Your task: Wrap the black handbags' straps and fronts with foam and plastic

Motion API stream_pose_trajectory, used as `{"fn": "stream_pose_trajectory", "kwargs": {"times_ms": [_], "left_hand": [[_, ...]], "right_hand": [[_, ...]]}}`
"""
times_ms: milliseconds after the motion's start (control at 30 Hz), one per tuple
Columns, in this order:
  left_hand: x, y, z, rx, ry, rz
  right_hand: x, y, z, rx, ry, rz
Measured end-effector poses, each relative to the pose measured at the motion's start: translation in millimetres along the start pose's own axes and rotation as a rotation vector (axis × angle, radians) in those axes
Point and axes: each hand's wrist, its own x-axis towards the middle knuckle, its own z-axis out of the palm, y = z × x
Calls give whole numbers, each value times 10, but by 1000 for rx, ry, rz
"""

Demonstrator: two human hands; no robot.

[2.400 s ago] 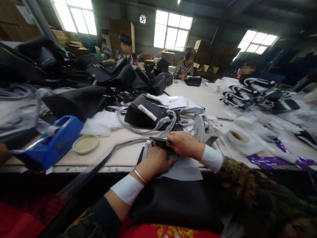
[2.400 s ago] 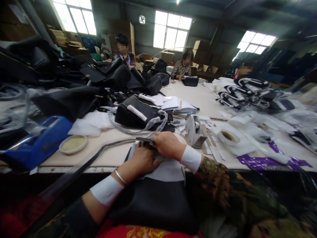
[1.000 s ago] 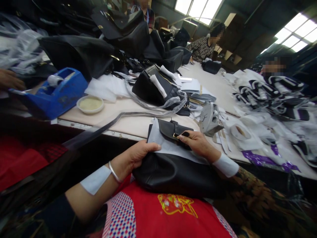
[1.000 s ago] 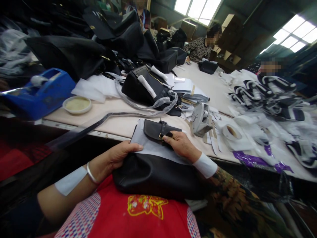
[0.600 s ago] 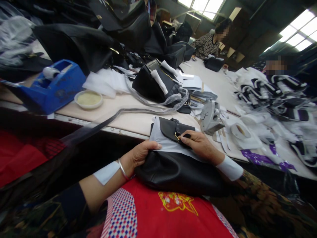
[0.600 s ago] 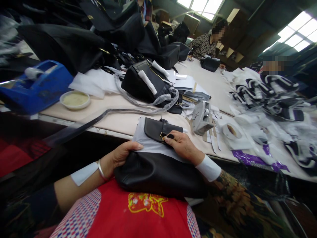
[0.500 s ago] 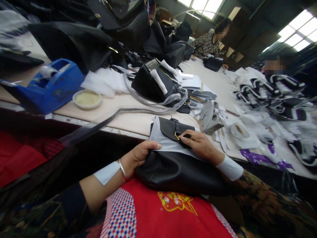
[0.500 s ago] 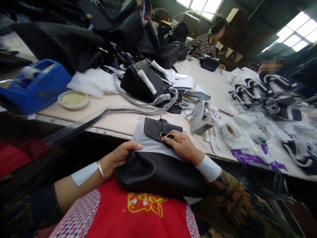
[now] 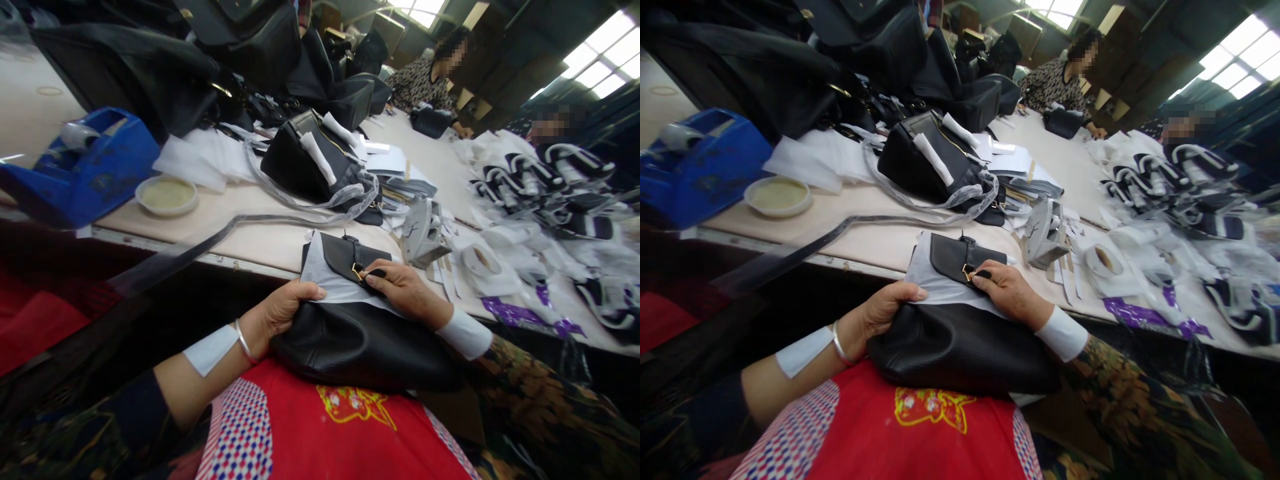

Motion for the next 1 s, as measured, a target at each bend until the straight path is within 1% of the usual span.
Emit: {"fn": "stream_pose_trajectory", "kwargs": {"times_ms": [167,400,567,667,767,900,1000], "left_hand": [[14,9,-35,13,16,-36],[34,3,-81,75,21,1],[28,0,-22,92,49,42],[26,8,25,97,20,24],[26,23,45,86,-21,3],[12,48,25,62,-52,-18],[-6,63,-2,56,-53,-17]], "right_hand": [[14,27,-13,-29,-23,-16],[30,19,-2,-71,-31,-33],[9,24,77,-100,-13,-81],[-4,3,128,-132,10,-101],[0,-29,127,-149,22,-119],[48,-44,52,-156,4,-84],[90,-18,-2,-99,-10,-27]]}}
